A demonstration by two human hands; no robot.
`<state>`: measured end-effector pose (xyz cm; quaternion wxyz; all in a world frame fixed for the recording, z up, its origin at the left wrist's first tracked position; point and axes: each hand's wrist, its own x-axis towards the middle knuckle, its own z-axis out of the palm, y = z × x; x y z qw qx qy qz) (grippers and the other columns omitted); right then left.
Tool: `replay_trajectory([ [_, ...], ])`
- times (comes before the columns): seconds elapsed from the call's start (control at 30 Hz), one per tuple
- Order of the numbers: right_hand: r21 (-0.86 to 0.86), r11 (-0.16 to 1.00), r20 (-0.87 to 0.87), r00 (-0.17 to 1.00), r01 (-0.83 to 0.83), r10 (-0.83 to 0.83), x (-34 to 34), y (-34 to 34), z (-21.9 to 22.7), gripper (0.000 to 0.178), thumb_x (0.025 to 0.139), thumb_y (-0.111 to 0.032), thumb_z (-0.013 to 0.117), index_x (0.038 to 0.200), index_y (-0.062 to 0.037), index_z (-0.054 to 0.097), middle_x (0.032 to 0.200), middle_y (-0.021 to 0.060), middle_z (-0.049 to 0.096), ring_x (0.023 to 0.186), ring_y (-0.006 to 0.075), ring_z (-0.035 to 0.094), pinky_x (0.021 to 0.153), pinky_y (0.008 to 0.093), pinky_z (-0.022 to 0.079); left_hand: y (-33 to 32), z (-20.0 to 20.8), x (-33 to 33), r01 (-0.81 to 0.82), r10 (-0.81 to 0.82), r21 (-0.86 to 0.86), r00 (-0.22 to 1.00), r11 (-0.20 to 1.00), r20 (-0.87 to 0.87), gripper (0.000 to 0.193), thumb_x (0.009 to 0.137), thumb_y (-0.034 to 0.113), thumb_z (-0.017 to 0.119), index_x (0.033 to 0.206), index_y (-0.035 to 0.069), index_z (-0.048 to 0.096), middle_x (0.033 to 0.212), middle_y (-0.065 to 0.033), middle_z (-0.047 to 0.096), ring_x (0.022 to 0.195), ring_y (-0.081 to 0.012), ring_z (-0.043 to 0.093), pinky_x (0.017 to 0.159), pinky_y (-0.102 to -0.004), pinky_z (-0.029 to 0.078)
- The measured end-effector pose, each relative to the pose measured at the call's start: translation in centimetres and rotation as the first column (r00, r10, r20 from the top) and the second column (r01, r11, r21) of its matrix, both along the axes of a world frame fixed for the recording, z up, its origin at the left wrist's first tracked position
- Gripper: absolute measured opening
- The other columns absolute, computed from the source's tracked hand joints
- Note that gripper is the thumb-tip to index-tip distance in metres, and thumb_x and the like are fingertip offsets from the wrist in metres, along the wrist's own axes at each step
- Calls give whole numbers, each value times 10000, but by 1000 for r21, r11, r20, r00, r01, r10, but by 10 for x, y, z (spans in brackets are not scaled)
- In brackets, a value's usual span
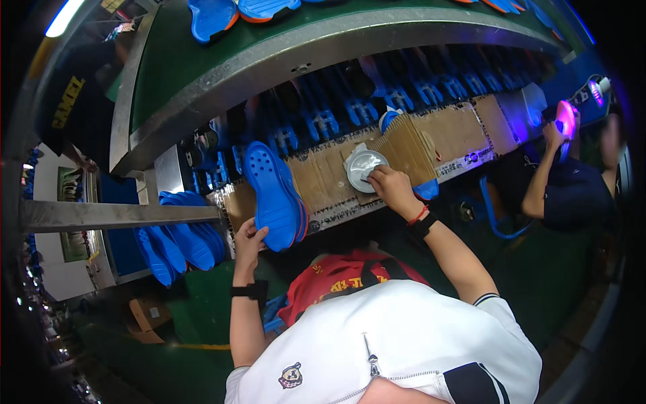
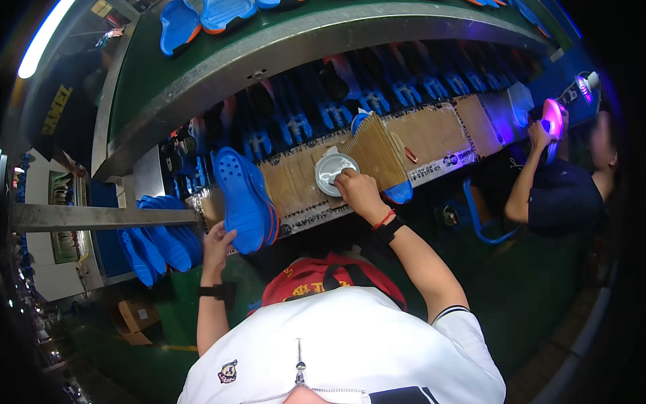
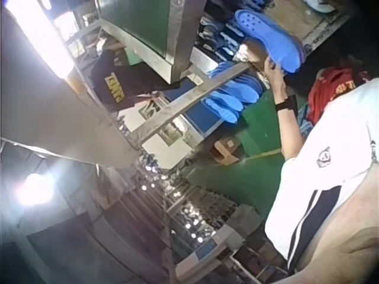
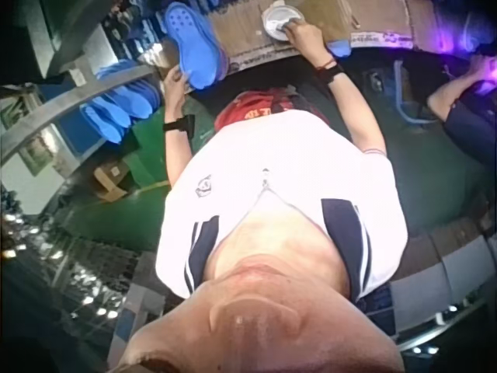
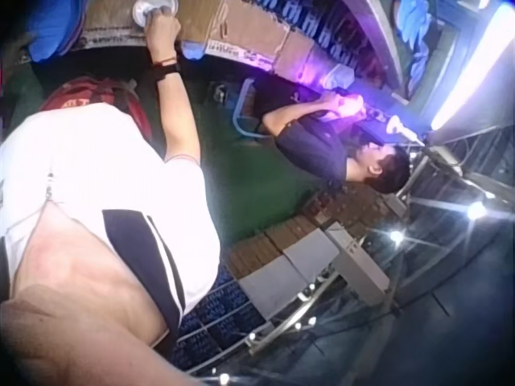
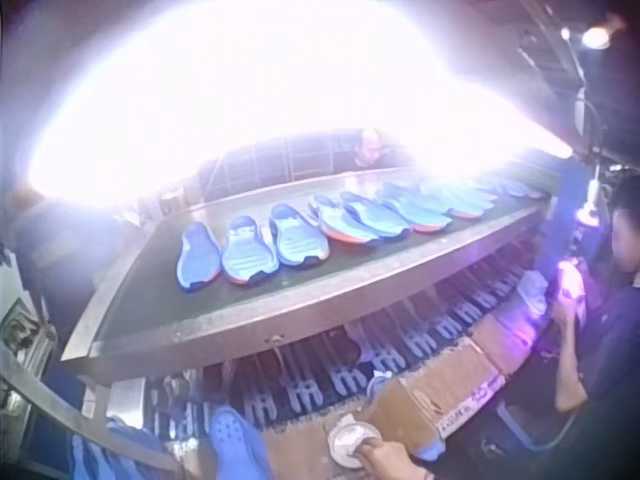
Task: Applying adhesive to shoe soles using a brush and placing them onto a cooling or drying rack.
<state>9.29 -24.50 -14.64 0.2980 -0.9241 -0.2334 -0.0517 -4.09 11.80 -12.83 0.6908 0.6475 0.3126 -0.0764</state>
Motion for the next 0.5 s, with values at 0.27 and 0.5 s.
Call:
replay_trajectory([
  [0.27,-56,998,9,999,-32,33,1,3,-10,123,828,-183,624,816,-67,664,851,96,633,696,323,637,598,431,510,-56,76,0,122,-88,-113,959,986,270,546,827,-48,628,1314,8,388,1236,-129,536,1091,-213,577,886,-338,509],
  [0.5,-46,999,5,1000,-12,12,1,3,-6,119,818,-176,633,834,-63,668,862,101,639,705,326,639,611,428,516,-96,90,29,134,-108,-44,923,990,369,502,836,-66,614,1287,-27,394,1170,-131,581,1046,-190,595,893,-311,499],
])
